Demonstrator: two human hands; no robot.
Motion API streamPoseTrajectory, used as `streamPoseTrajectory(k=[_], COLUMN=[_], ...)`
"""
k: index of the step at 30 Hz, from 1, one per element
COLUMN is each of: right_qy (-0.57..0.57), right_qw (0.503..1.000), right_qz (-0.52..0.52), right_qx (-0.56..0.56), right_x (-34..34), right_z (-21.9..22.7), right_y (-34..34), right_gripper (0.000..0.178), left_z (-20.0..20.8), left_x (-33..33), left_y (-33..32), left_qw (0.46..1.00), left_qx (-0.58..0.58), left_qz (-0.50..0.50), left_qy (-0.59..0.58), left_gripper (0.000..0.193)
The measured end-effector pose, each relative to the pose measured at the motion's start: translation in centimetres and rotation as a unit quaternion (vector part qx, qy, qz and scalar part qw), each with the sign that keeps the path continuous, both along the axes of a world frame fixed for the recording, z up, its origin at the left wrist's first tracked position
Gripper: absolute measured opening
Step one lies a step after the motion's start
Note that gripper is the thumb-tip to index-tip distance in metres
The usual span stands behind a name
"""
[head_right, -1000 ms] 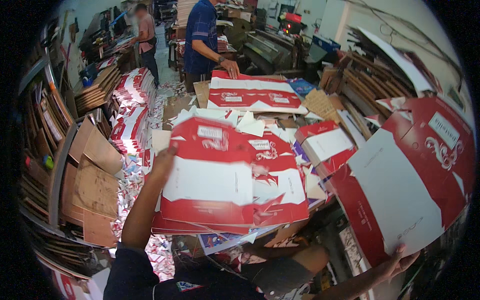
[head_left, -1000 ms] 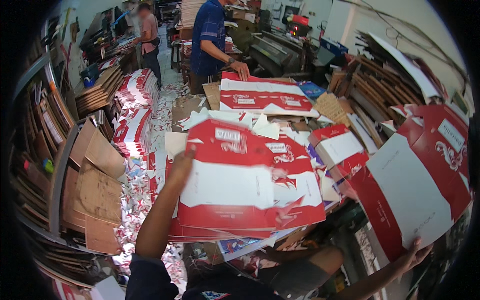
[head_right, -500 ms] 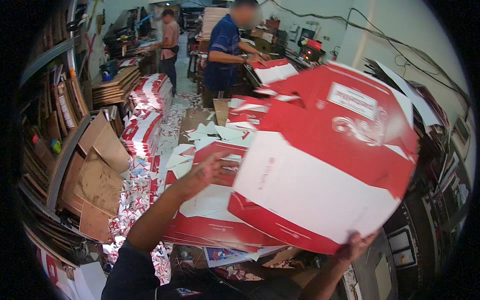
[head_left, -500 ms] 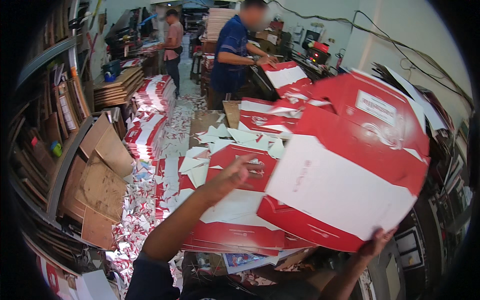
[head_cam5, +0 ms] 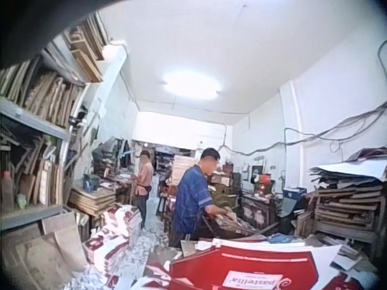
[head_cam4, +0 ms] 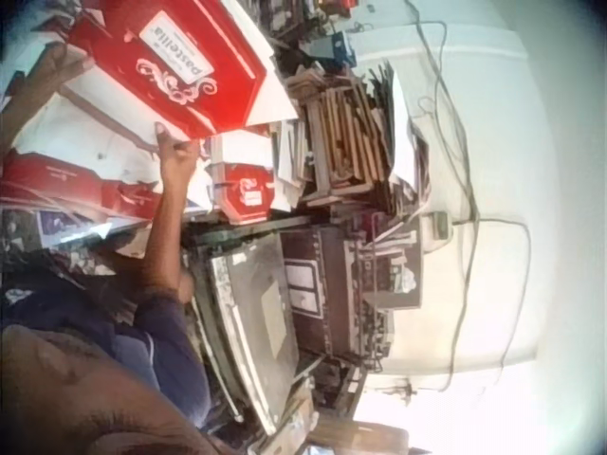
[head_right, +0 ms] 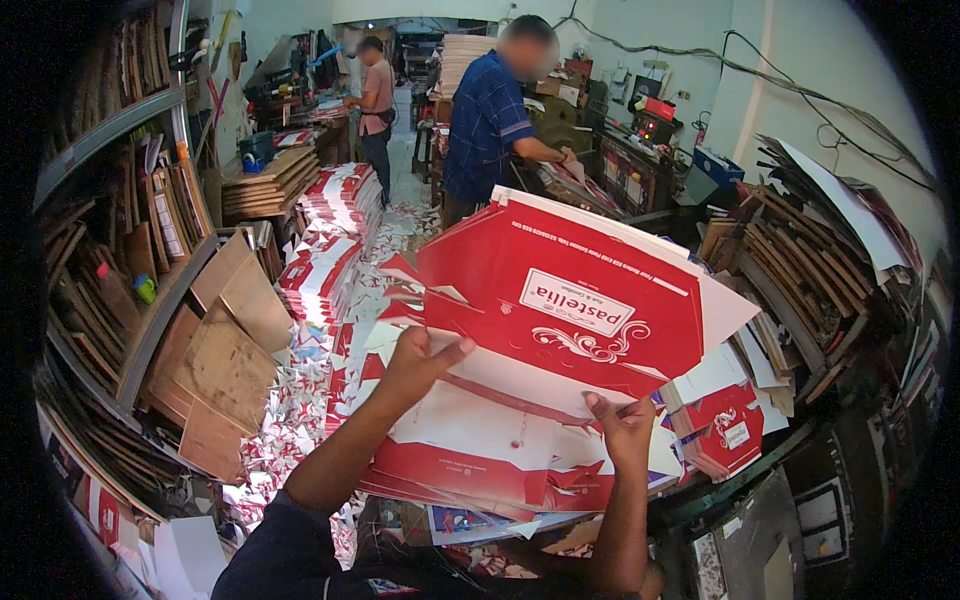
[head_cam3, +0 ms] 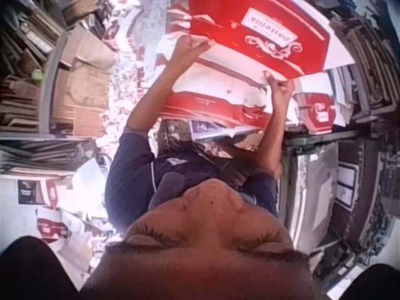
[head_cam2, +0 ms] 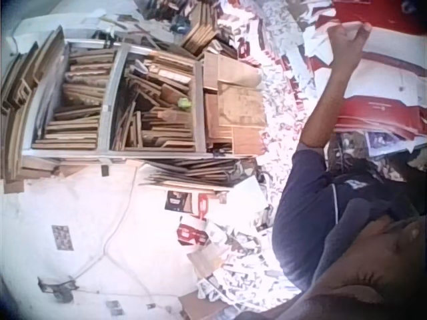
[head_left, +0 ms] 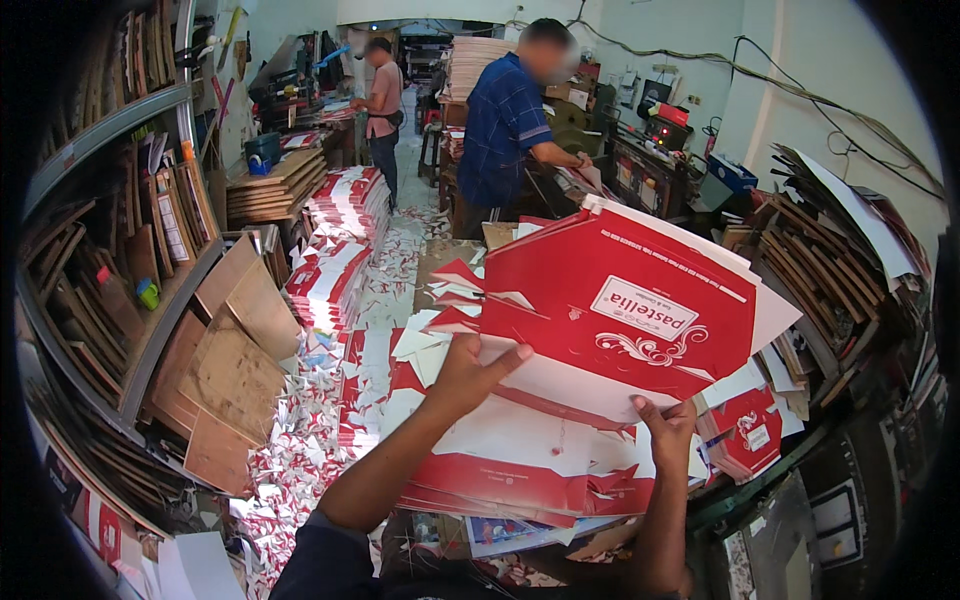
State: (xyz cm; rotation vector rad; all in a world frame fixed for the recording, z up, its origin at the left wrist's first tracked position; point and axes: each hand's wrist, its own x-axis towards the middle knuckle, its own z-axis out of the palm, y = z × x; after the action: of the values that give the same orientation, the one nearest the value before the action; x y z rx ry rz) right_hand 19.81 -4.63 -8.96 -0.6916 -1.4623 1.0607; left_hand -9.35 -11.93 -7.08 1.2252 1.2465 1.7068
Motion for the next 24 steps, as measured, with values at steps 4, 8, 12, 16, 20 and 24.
streamPoseTrajectory(k=[4, 8, 12, 16, 20, 24], right_qy=[0.062, -0.005, 0.018, 0.008, 0.008, 0.014], right_qw=[0.998, 0.999, 0.999, 0.999, 0.997, 0.998], right_qz=[-0.023, -0.026, -0.027, -0.021, -0.053, -0.038], right_qx=[-0.016, -0.031, -0.031, -0.038, -0.059, -0.049], right_x=[-0.6, -0.2, -0.8, -0.9, -1.2, -1.0], right_z=[-1.3, -3.6, -5.1, -5.9, -6.1, -6.6], right_y=[1.1, 2.0, 2.3, 2.1, 1.9, 2.1], right_gripper=[0.036, 0.04, 0.038, 0.052, 0.06, 0.06], left_z=[0.1, 0.6, 2.5, 3.5, 3.0, 2.4], left_x=[-0.7, -3.7, -2.5, -0.1, -1.6, -3.0], left_y=[0.5, 2.4, 2.7, 3.6, 4.8, 4.9], left_qw=[0.993, 0.955, 0.946, 0.926, 0.871, 0.879], left_qx=[0.082, 0.128, 0.161, 0.214, 0.161, 0.153], left_qz=[-0.063, -0.121, -0.085, 0.025, 0.07, 0.076], left_qy=[-0.049, -0.239, -0.267, -0.311, -0.459, -0.445], left_gripper=[0.032, 0.034, 0.03, 0.028, 0.035, 0.024])
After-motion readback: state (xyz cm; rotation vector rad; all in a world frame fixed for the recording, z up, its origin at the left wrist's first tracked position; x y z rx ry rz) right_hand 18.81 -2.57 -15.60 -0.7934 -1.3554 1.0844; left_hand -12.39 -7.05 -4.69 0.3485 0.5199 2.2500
